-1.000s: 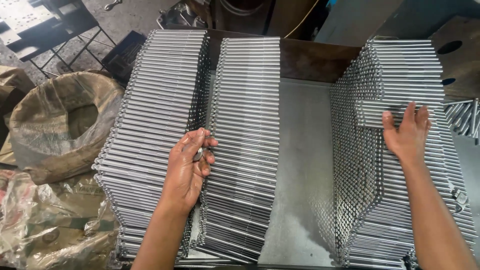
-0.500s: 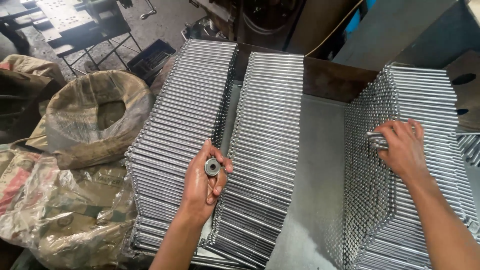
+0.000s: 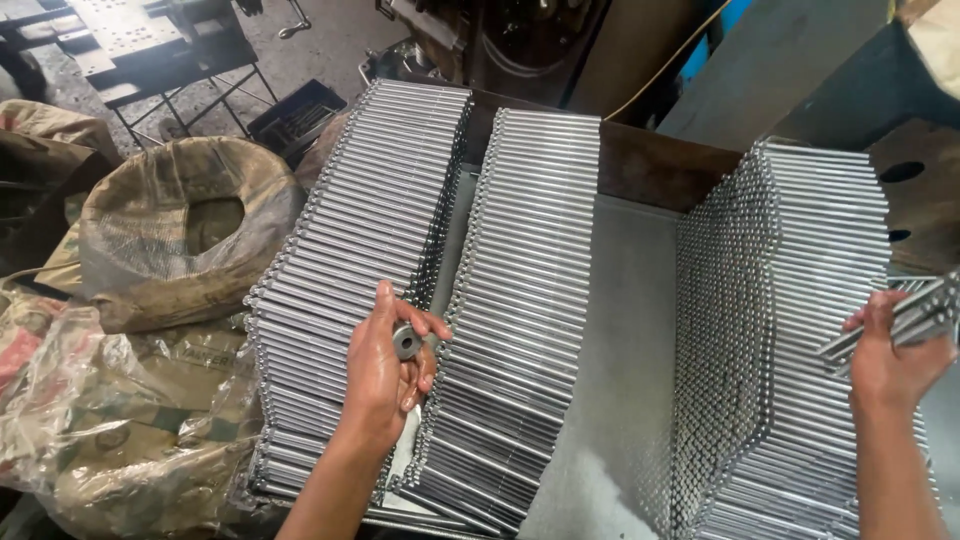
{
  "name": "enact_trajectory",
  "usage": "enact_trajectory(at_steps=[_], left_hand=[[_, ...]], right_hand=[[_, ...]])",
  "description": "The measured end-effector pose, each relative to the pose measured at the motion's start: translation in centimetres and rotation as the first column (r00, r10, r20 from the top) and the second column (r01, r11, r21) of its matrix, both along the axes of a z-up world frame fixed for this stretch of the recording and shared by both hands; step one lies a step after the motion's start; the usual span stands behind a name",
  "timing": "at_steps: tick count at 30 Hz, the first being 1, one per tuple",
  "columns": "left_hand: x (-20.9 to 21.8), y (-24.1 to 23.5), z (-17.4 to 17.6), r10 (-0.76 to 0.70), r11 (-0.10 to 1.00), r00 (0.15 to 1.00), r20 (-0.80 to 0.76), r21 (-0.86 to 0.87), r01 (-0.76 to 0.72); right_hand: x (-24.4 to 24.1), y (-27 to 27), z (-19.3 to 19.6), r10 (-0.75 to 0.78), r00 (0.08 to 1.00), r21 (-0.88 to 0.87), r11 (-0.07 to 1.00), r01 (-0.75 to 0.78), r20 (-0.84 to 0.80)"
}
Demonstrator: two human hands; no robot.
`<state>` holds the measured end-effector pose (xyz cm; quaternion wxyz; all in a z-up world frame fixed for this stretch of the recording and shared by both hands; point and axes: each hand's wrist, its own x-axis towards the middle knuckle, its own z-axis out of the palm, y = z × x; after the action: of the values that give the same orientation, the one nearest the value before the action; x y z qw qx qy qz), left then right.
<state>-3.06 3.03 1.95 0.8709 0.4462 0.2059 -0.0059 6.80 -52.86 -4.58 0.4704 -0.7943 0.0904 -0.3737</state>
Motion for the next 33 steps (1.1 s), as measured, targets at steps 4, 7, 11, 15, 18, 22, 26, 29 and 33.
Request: enact_trajectory(at_steps=[4, 7, 11, 15, 18, 22, 26, 29, 33], left_hand=[[-0.6, -0.2, 0.0, 0.062, 0.989, 0.998, 0.004, 0.134, -0.062], [-0.4, -0.7, 0.4, 0.049, 0.991, 0.999, -0.013, 0.126, -0.047], [1.0, -2.2, -0.3, 0.002, 0.988, 1.000, 0.016, 0.157, -0.004], [1.8, -4.2, 0.4, -0.209, 0.958, 0.975, 0.068, 0.216, 0.190], [1.7, -4.2, 0.1, -0.277, 0.945, 0.960, 0.039, 0.191, 0.265], [1.0, -2.3, -0.7, -0.220, 0.935, 0.974, 0.055, 0.297, 0.194], [0.2, -2.6, -1.5, 0.027, 0.865, 0.996, 0.082, 0.498, -0.065], [0.5, -2.2, -2.4, 0.079, 0.900, 0.993, 0.085, 0.422, -0.107], [0.6, -1.3, -1.7, -0.003, 0.821, 0.980, 0.201, 0.559, -0.112]], right_hand=[[-3.2, 1.8, -1.3, -0.109, 0.958, 0.110, 0.984, 0.143, -0.266], [-4.5, 3.2, 1.2, -0.286, 0.879, -0.462, 0.882, 0.087, -0.381], [-8.9, 16.2, 8.2, -0.094, 0.807, -0.305, 0.946, -0.110, -0.583], [-12.2, 26.5, 9.9, 0.588, 0.443, 0.416, 0.802, -0.429, -0.677], [-13.4, 31.4, 10.1, 0.809, 0.216, 0.642, 0.570, -0.512, -0.546], [-12.6, 33.3, 8.9, 0.777, 0.251, 0.591, 0.610, -0.528, -0.578], [-12.0, 33.7, 8.2, 0.438, 0.495, -0.113, 0.653, -0.749, -0.751], [-11.6, 34.3, 8.3, 0.785, 0.287, 0.457, 0.570, -0.683, -0.549], [-11.1, 34.8, 8.3, 0.599, 0.396, 0.092, 0.622, -0.778, -0.696]])
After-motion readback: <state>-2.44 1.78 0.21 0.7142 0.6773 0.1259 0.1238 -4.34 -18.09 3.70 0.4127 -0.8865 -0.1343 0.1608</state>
